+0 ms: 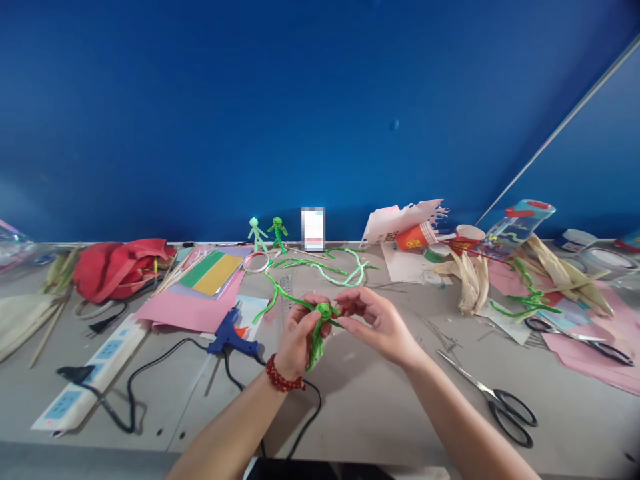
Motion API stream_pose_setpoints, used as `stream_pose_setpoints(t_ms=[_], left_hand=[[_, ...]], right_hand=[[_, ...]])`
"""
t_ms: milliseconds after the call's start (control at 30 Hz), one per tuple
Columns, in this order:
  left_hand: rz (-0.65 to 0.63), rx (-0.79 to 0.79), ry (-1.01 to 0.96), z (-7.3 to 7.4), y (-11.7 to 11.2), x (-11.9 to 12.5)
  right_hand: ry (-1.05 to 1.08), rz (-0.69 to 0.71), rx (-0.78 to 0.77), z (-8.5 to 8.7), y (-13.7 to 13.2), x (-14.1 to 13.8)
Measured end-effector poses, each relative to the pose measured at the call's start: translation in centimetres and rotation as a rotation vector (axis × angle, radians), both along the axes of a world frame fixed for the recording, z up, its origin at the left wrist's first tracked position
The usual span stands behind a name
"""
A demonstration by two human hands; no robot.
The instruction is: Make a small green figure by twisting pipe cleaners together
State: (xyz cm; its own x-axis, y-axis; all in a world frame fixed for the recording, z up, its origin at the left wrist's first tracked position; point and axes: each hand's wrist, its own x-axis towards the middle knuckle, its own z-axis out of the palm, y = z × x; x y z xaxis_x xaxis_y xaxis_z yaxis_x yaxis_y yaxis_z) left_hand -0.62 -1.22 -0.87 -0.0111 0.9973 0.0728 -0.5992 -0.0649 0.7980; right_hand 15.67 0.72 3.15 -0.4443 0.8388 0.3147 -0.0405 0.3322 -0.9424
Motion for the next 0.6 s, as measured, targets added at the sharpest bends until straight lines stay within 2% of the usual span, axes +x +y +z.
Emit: stream_pose_setpoints(t_ms=[233, 400, 600], left_hand=[[-0.113, -0.001, -0.11, -0.1, -0.2, -0.3], [-0.199, 0.0, -0.123, -0.5, -0.2, -0.5], [-0.224, -0.012, -0.133, -0.2, -0.3, -0.5]], right_hand=[[-0.031, 0.14, -0.03, 0.1, 0.6, 0.9], [-0.103, 0.158, 0.006, 0.8, 0.9, 1.2], [-0.121, 0.246, 0.038, 1.2, 1.6, 1.3]])
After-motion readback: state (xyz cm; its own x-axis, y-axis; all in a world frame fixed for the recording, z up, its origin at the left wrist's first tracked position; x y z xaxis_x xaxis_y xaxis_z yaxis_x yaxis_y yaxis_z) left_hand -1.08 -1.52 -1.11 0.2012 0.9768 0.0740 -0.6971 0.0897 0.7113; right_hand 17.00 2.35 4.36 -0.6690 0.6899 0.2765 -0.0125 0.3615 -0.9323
